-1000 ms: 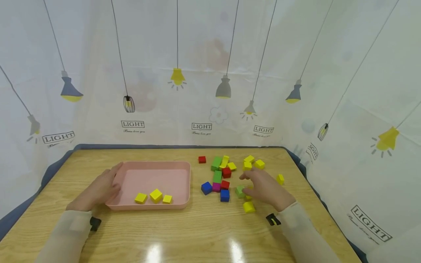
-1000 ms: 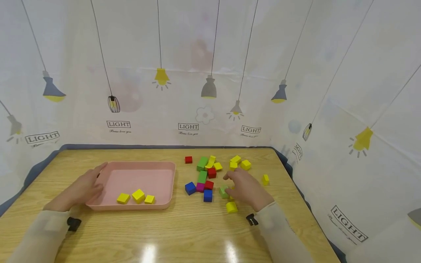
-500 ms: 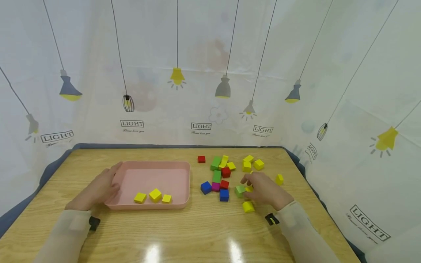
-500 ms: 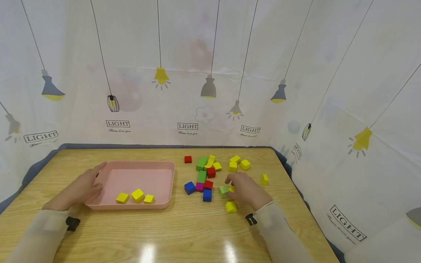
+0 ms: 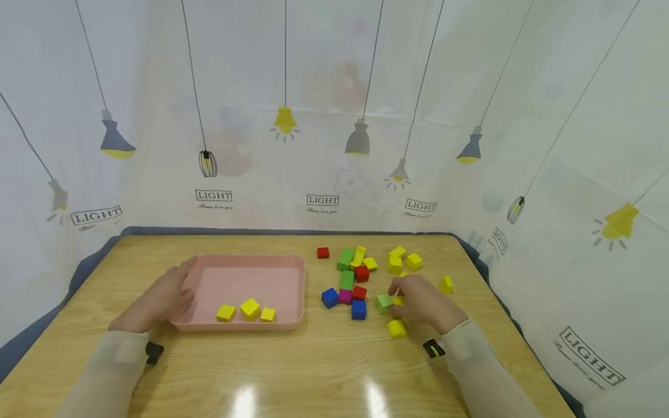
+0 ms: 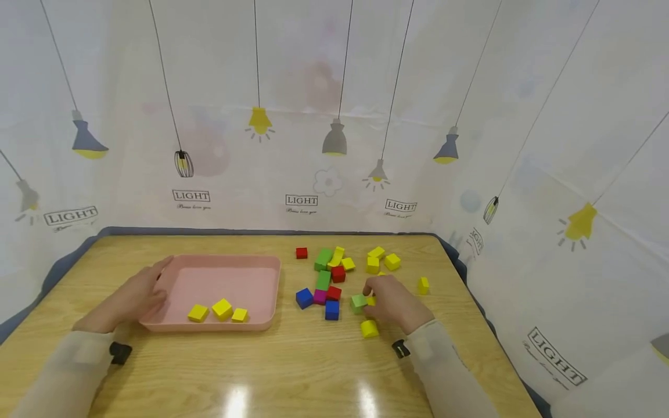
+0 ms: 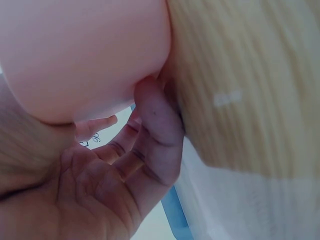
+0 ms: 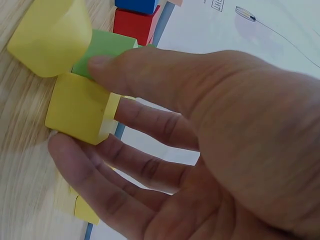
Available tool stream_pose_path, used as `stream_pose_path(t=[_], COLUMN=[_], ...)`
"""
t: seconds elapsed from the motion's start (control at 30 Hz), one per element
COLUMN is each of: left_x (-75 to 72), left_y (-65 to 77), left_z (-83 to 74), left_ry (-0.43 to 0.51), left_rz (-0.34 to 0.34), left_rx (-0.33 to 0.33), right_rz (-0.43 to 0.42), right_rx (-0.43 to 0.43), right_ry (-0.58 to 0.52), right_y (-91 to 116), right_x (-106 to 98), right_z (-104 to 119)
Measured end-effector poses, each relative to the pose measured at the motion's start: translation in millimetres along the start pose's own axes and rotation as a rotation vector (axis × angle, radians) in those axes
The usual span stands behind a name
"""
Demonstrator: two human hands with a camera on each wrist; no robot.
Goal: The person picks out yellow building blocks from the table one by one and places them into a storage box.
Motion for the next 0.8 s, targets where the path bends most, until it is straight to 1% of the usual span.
stream_pose_path(t=[0.2, 0.3, 0.37, 0.43, 0.5, 0.63, 0.8], left_x=[-0.1, 0.1, 1.2, 2.9, 4.4, 3.0, -0.1], left_y=[0.1, 0.9, 0.2, -0.9, -2.1, -2.7, 0.8], left_z=[-2.8, -2.9, -4.1, -5.0, -5.4, -4.6, -3.8], left_ry=[0.009, 0.022, 0.030, 0.036, 0.043, 0.035, 0.026], left_rz=[-0.003, -0.006, -0.004, 0.002, 0.009, 0.011, 0.014], left_rx=[0.001, 0.001, 0.010, 0.017, 0.018, 0.006, -0.006], right_rz=[-0.001, 0.016, 0.029, 0.023, 0.001, -0.076, -0.138], right_rx=[0.023, 0.043, 0.061, 0.069, 0.068, 0.032, -0.027], right_ry=[-0.016, -0.023, -0.027, -0.017, -0.009, 0.007, 0.023], right_y=[1, 2, 3, 4, 6, 6, 6], right_x=[-3, -2, 1, 0, -4, -17, -30], right_z=[-4, -7, -9, -11, -11, -6, 9])
Point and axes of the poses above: each hand's wrist, its own y-axis away from the middle knuckle, its own x-axis out of the palm, z = x × y, the point moved 10 cm from there along -y, towards the middle knuckle, and after that the axes turned 1 degree about -x, right-handed, at the moved point
